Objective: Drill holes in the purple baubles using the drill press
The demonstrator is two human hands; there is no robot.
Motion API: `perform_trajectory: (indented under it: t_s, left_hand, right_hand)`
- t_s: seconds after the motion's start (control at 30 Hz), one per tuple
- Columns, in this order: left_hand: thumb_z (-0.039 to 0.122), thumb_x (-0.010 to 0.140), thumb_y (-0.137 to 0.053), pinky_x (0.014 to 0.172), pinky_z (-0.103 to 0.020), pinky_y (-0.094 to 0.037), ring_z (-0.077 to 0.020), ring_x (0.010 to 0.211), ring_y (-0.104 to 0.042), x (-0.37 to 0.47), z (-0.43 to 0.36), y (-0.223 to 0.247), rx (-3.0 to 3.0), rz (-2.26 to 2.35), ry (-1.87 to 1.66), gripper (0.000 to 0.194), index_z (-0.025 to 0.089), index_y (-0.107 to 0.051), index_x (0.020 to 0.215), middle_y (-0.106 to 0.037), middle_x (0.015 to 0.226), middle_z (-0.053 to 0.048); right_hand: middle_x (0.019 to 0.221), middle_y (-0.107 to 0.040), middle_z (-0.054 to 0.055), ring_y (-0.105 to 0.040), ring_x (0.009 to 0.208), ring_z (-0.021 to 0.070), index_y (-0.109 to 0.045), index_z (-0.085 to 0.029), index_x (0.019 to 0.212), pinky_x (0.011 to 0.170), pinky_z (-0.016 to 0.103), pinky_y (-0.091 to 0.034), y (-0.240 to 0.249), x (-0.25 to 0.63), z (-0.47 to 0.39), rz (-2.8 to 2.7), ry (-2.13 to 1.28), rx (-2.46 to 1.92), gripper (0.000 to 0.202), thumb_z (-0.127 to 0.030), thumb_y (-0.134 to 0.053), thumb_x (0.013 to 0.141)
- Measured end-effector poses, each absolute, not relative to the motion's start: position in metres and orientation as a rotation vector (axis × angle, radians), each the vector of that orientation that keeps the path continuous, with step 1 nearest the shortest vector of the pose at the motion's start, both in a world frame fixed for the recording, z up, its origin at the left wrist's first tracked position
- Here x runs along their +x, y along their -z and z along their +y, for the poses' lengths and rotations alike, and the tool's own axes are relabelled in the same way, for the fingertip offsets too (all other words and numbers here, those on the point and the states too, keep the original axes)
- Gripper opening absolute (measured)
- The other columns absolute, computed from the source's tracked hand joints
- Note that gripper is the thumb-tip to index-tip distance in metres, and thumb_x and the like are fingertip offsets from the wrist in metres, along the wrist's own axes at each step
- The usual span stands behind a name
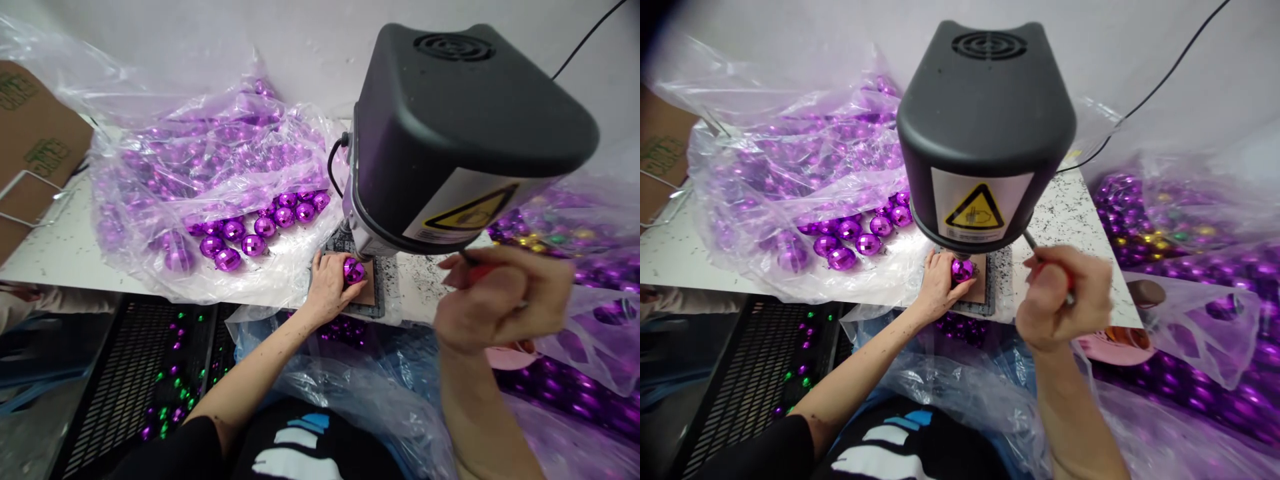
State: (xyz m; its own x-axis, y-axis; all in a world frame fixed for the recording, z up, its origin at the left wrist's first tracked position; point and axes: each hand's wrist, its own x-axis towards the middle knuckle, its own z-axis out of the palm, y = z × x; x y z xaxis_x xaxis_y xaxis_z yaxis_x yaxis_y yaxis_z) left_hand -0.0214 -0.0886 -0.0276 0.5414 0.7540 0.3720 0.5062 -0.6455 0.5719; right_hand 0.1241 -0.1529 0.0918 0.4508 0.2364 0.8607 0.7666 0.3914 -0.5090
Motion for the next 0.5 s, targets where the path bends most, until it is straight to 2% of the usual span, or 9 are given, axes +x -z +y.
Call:
perform_trajectory:
  t_s: [0.07,0.17,0.27,0.33,0.4,0.47,0.5]
  left_hand:
    - [0.039,0.089,-0.069,0.119,-0.054,-0.023,-0.0267,0.114,-0.056,-0.021,-0.088,0.03,2.383,1.008,-0.865,0.046,0.02,-0.047,0.125,-0.062,0.116,-0.009]
    - [0.039,0.089,-0.068,0.12,-0.056,-0.021,-0.0269,0.116,-0.056,-0.02,-0.088,0.028,2.372,0.963,-0.888,0.048,0.019,-0.046,0.127,-0.062,0.119,-0.01]
    - [0.04,0.09,-0.067,0.112,-0.053,-0.034,-0.0276,0.113,-0.056,-0.031,-0.092,0.017,2.313,0.927,-0.919,0.048,0.019,-0.046,0.127,-0.062,0.118,-0.01]
    - [0.043,0.09,-0.066,0.1,-0.046,-0.046,-0.027,0.109,-0.057,-0.047,-0.104,0.008,2.27,0.883,-0.917,0.049,0.019,-0.046,0.128,-0.061,0.117,-0.011]
    - [0.044,0.09,-0.067,0.093,-0.041,-0.05,-0.0256,0.107,-0.058,-0.067,-0.122,0.002,2.28,0.796,-0.828,0.052,0.02,-0.046,0.131,-0.06,0.118,-0.011]
    - [0.039,0.09,-0.067,0.094,-0.04,-0.051,-0.0254,0.109,-0.058,-0.085,-0.141,0.0,2.355,0.753,-0.674,0.052,0.023,-0.046,0.134,-0.058,0.122,-0.011]
    - [0.036,0.09,-0.067,0.097,-0.042,-0.05,-0.0262,0.113,-0.057,-0.092,-0.149,0.001,2.397,0.756,-0.606,0.054,0.024,-0.045,0.137,-0.057,0.127,-0.011]
  right_hand:
    - [0.062,-0.046,-0.001,-0.051,0.053,0.0019,-0.064,-0.009,0.079,0.05,0.018,-0.031,-0.123,0.132,-0.143,-0.992,0.478,-1.308,0.036,-0.036,-0.048,0.095]
    - [0.06,-0.041,-0.003,-0.042,0.047,0.0001,-0.055,-0.009,0.075,0.046,0.017,-0.027,-0.157,0.148,-0.119,-1.05,0.195,-1.331,0.045,-0.049,-0.047,0.094]
    - [0.062,-0.041,-0.004,-0.04,0.048,-0.0001,-0.046,-0.012,0.074,0.046,0.016,-0.028,-0.169,0.157,-0.105,-1.033,-0.073,-1.219,0.041,-0.049,-0.058,0.087]
    - [0.066,-0.043,-0.003,-0.041,0.049,0.0022,-0.048,-0.013,0.085,0.045,0.017,-0.031,-0.165,0.155,-0.11,-0.978,-0.152,-1.176,0.042,-0.053,-0.061,0.083]
    - [0.069,-0.047,-0.002,-0.046,0.051,0.0078,-0.05,-0.016,0.096,0.042,0.022,-0.035,-0.154,0.148,-0.133,-0.905,-0.173,-1.185,0.047,-0.06,-0.061,0.081]
    - [0.073,-0.051,0.003,-0.054,0.06,0.0124,-0.053,-0.017,0.086,0.049,0.029,-0.045,-0.138,0.142,-0.169,-0.855,-0.18,-1.263,0.043,-0.059,-0.059,0.083]
    - [0.075,-0.052,0.004,-0.055,0.063,0.0146,-0.054,-0.02,0.082,0.053,0.034,-0.049,-0.131,0.141,-0.191,-0.953,-0.31,-1.223,0.039,-0.058,-0.056,0.084]
